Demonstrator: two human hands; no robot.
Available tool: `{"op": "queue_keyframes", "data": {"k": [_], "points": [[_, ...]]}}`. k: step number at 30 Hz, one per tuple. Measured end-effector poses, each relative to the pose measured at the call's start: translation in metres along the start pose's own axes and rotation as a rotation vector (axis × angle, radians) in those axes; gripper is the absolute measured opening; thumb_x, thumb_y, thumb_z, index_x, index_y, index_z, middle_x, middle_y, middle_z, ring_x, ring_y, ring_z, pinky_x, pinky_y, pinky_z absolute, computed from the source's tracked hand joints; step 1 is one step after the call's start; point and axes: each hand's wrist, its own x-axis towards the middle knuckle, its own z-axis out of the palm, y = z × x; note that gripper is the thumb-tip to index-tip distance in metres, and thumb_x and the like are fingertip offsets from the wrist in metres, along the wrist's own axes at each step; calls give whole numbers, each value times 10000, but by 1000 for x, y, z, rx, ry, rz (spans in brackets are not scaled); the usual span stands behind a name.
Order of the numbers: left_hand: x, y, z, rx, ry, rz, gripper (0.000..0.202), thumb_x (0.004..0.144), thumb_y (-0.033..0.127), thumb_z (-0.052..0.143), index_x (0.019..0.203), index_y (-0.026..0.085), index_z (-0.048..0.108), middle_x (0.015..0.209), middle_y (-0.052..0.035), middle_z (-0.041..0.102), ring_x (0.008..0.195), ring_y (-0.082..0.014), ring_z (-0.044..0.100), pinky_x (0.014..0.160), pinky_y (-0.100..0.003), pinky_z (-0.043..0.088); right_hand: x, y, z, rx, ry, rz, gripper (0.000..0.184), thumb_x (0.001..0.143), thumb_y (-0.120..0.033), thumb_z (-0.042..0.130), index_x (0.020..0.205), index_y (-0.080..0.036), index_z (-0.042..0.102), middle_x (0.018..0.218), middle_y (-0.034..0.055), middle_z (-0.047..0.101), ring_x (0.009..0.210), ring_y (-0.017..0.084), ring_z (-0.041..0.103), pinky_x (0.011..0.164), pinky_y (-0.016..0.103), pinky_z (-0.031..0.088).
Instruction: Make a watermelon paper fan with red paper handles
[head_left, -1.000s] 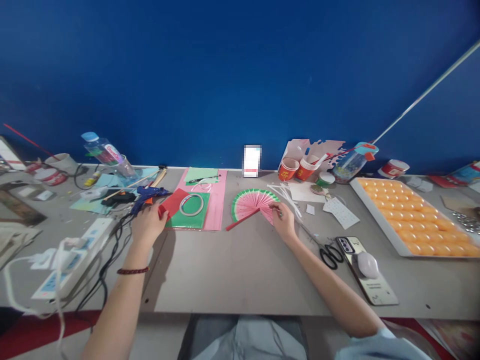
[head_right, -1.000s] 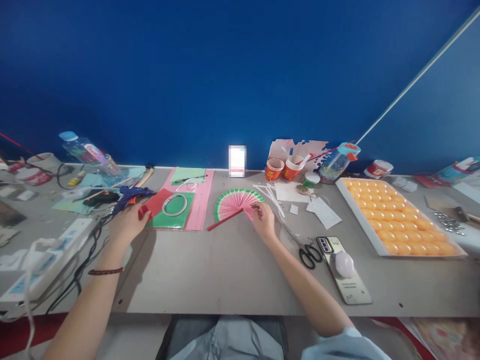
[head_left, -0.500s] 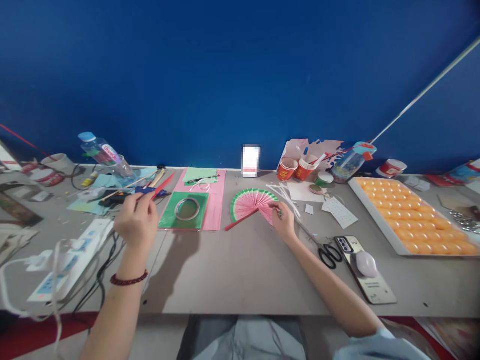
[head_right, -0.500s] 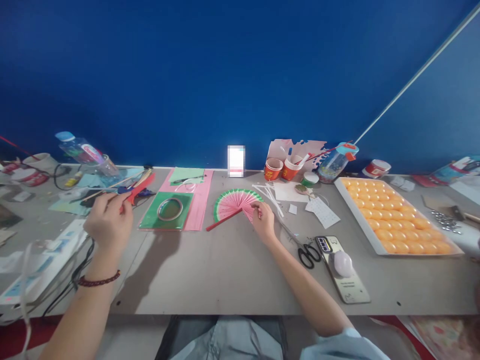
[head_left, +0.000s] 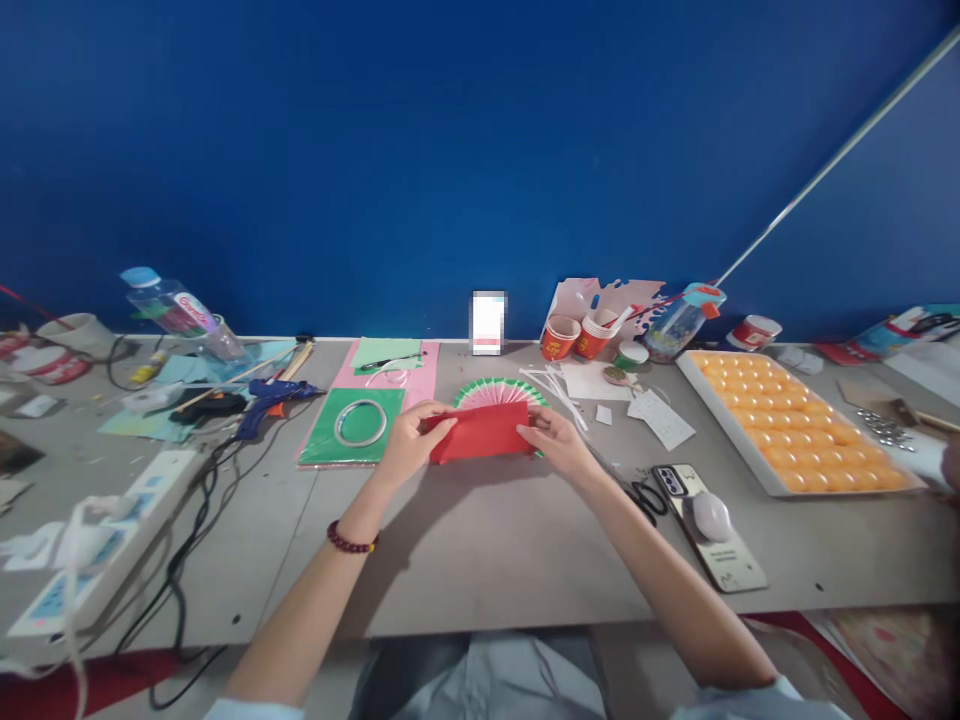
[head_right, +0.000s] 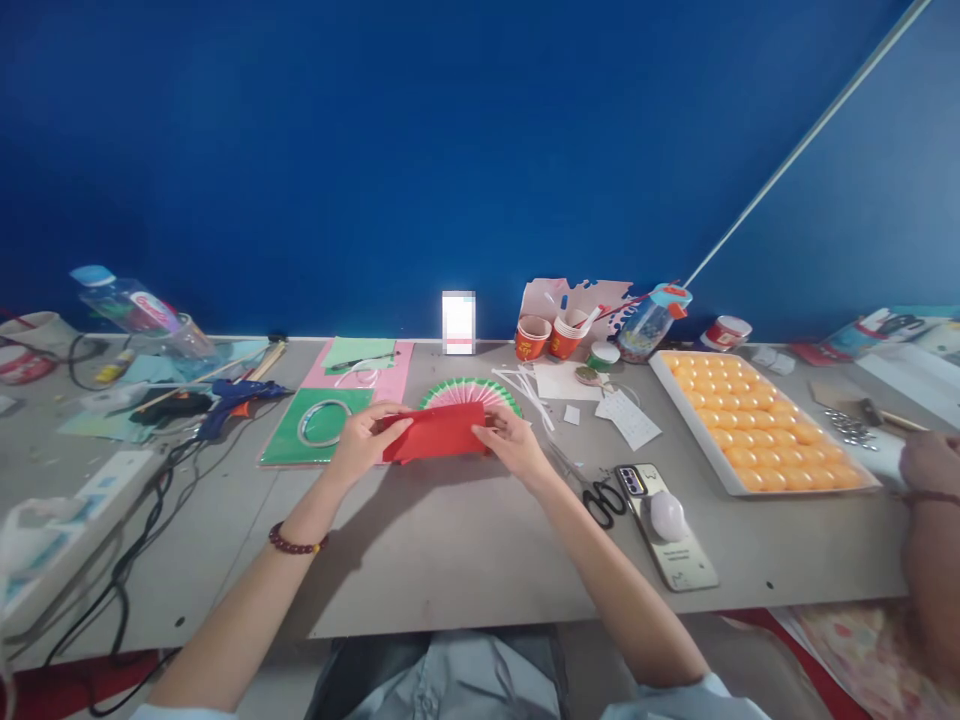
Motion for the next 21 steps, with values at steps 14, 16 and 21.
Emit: {"op": "queue_keyframes", "data": {"k": [14,16,21], "points": [[-20,-10,13,-210,-394,-339,435,832,475,537,566,140,617,421,-31,586,476,-144,574,584,-244,454,-6,19,-4,118,-104,120,360,702,-402,720,948,-161,614,643,18,700,510,171,666,456,269,566],[-21,-9,13,-264,-411,-352,416,823,466,560,577,136,623,416,-23,578,454,-133,562,576,-241,448,-7,19,-6,119,-134,128,361,721,-402,706,979,-161,630,671,24,713,515,164,665,461,265,565],[-21,-9,10,-516,-424,-391,334,789,444,625,837,118,685,490,2,601,371,-84,503,493,-229,402,-9,21,-14,200,-234,136,263,760,-390,680,898,-167,692,624,24,701,537,156,663,494,250,550]]}}
